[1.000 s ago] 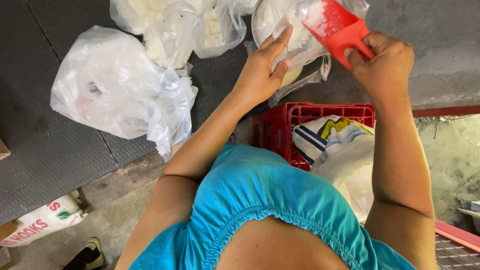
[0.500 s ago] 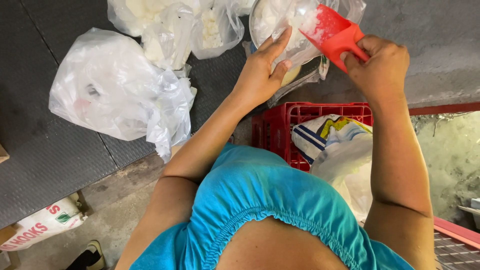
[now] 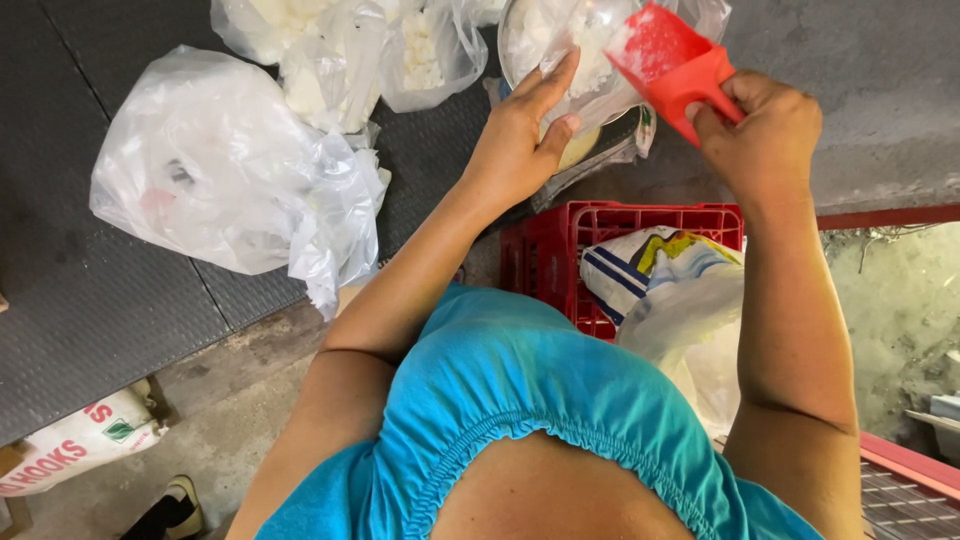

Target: Transferring white powdered substance from a large bag into smaller plastic bags using a scoop.

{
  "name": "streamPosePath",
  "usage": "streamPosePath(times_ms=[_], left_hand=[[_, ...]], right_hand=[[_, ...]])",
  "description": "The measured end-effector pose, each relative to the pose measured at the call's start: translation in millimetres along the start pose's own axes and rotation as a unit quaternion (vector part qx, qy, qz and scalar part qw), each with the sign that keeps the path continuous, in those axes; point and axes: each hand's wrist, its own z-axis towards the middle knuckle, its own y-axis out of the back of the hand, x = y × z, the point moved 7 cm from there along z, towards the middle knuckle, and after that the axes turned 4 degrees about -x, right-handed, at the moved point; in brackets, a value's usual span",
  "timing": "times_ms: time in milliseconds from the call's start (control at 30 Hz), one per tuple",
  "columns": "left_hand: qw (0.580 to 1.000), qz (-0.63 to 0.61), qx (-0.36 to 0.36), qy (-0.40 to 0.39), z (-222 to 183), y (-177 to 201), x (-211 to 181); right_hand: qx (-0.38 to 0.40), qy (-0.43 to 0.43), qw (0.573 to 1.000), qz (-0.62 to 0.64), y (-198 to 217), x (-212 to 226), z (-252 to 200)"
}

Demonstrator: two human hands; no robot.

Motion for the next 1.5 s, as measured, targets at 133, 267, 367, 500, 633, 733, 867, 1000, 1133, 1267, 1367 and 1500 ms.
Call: streamPosePath(times_ms=[133, 267, 367, 500, 633, 733, 867, 1000, 1133, 1267, 1367, 1500], left_hand=[[1.000, -0.003, -0.001, -0.010, 2, 0, -3], [1.000, 0.004, 0.002, -0.005, 1, -3, -2], [1.000, 0.006, 0.004, -0.015, 0, -3, -5], [1.000, -0.001, 0.000, -0.014, 0, -2, -8], [0.999, -0.012, -0.007, -0.029, -1, -2, -8], [1.000, 0.002, -0.006, -0.015, -2, -4, -8], [1.000, 0.004, -0.002, -0.001, 0, -4, -7], [1.000, 0.004, -0.004, -0.022, 0, -5, -9], [1.000, 0.007, -0.003, -0.015, -2, -5, -12], [1.000, -0.016, 0.001, 0.006, -4, -7, -10], [1.000, 0.005, -0.004, -0.009, -1, -7, -13], [1.000, 0.003, -0.003, -0.005, -2, -7, -14]], right_hand=[[-0.008, 0.043, 0.999, 0.006, 1, 2, -3], [-0.011, 0.019, 1.000, 0.021, 7, 1, -3], [0.000, 0.025, 1.000, -0.004, 6, 0, -6], [0.008, 0.051, 0.998, -0.043, 6, 2, -6], [0.008, 0.015, 1.000, -0.015, 12, 9, -4], [0.008, 0.047, 0.998, -0.032, 12, 16, -6], [-0.007, 0.089, 0.992, -0.087, 8, 13, -4], [0.001, 0.054, 0.998, -0.032, 6, 9, -6], [-0.034, 0.125, 0.986, -0.105, 2, 14, -12], [-0.017, 0.099, 0.990, -0.096, 8, 16, -11], [-0.004, 0.073, 0.995, -0.072, 8, 11, -10], [-0.019, 0.121, 0.984, -0.130, 2, 11, -12]])
